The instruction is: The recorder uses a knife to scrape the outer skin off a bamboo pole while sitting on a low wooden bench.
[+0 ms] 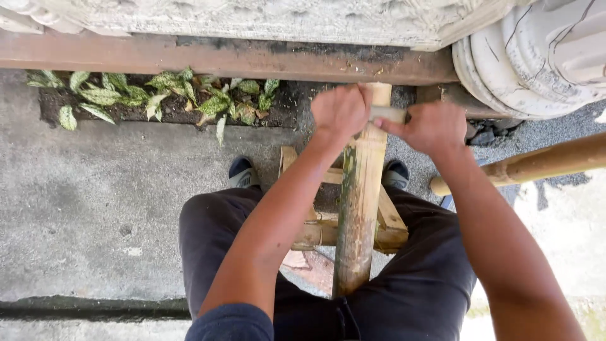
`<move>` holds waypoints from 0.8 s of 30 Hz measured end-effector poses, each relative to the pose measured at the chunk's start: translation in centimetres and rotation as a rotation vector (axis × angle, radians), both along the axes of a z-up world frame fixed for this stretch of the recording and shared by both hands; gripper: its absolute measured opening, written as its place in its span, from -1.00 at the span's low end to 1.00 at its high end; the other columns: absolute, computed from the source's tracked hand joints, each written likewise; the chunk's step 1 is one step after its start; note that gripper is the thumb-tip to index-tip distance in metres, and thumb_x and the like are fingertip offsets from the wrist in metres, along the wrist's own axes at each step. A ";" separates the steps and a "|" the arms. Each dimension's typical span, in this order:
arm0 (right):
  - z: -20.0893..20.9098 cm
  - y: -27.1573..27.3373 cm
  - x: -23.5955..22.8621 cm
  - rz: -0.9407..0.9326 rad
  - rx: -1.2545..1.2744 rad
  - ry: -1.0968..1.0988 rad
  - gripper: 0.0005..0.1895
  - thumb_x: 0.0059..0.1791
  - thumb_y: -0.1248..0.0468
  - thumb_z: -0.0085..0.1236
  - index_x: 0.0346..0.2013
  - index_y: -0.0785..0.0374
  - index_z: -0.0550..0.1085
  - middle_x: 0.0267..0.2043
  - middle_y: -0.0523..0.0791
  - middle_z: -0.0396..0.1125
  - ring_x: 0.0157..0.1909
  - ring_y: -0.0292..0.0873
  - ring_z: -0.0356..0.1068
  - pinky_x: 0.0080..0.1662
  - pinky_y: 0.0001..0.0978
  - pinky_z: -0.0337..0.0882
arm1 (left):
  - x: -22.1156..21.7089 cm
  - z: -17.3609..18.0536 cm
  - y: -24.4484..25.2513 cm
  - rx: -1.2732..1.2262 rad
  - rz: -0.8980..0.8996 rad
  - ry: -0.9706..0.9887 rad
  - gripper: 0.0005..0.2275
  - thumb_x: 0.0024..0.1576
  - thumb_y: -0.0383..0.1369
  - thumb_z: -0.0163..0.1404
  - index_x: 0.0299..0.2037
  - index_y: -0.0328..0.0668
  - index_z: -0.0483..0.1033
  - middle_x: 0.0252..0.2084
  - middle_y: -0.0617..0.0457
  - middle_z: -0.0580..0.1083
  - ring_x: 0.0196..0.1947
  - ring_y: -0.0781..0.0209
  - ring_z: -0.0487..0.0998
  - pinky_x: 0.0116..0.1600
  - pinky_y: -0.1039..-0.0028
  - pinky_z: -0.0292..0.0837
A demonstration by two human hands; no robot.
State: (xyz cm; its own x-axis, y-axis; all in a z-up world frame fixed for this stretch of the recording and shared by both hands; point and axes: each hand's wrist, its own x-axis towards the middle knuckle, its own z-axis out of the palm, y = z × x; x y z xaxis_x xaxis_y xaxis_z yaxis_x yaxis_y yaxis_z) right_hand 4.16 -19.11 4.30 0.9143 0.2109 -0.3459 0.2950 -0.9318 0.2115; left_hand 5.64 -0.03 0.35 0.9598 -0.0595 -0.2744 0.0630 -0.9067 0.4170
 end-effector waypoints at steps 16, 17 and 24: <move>1.0 1.2 -11.1 0.140 0.377 -0.083 -0.25 -0.16 -0.49 0.13 -0.65 0.16 0.40 -0.70 -0.11 0.27 -0.66 -0.09 0.30 -0.54 -0.19 0.27 | -12.1 -2.3 2.4 -0.016 -0.024 -0.002 -0.50 0.36 -0.14 -0.32 -0.61 -0.04 0.51 -0.77 0.11 0.33 -0.84 0.26 0.25 -0.74 0.30 0.21; 1.2 1.4 -12.8 0.113 0.369 -0.062 -0.26 -0.17 -0.48 0.15 -0.62 0.17 0.40 -0.68 -0.10 0.29 -0.64 -0.07 0.33 -0.53 -0.18 0.29 | -14.3 -2.4 2.3 -0.084 0.021 -0.101 -0.52 0.32 -0.17 -0.29 -0.64 -0.07 0.51 -0.72 0.00 0.41 -0.79 0.12 0.36 -0.67 0.23 0.30; 3.3 2.1 -20.2 0.209 0.394 -0.201 -0.39 -0.13 -0.31 0.18 -0.55 0.21 0.39 -0.50 -0.08 0.33 -0.39 -0.01 0.39 -0.29 -0.15 0.34 | -22.8 -2.1 1.2 -0.209 0.104 -0.103 -0.47 0.35 -0.14 -0.32 -0.63 -0.15 0.53 -0.69 -0.12 0.47 -0.76 -0.08 0.47 -0.59 0.12 0.36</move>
State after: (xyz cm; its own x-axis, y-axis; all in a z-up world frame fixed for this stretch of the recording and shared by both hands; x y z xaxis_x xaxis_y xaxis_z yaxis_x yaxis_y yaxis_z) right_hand -16.02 -16.97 7.55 0.8788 0.4766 -0.0239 0.4739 -0.8775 -0.0739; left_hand -17.13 1.19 -1.74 0.9860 -0.0045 -0.1666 0.0984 -0.7908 0.6041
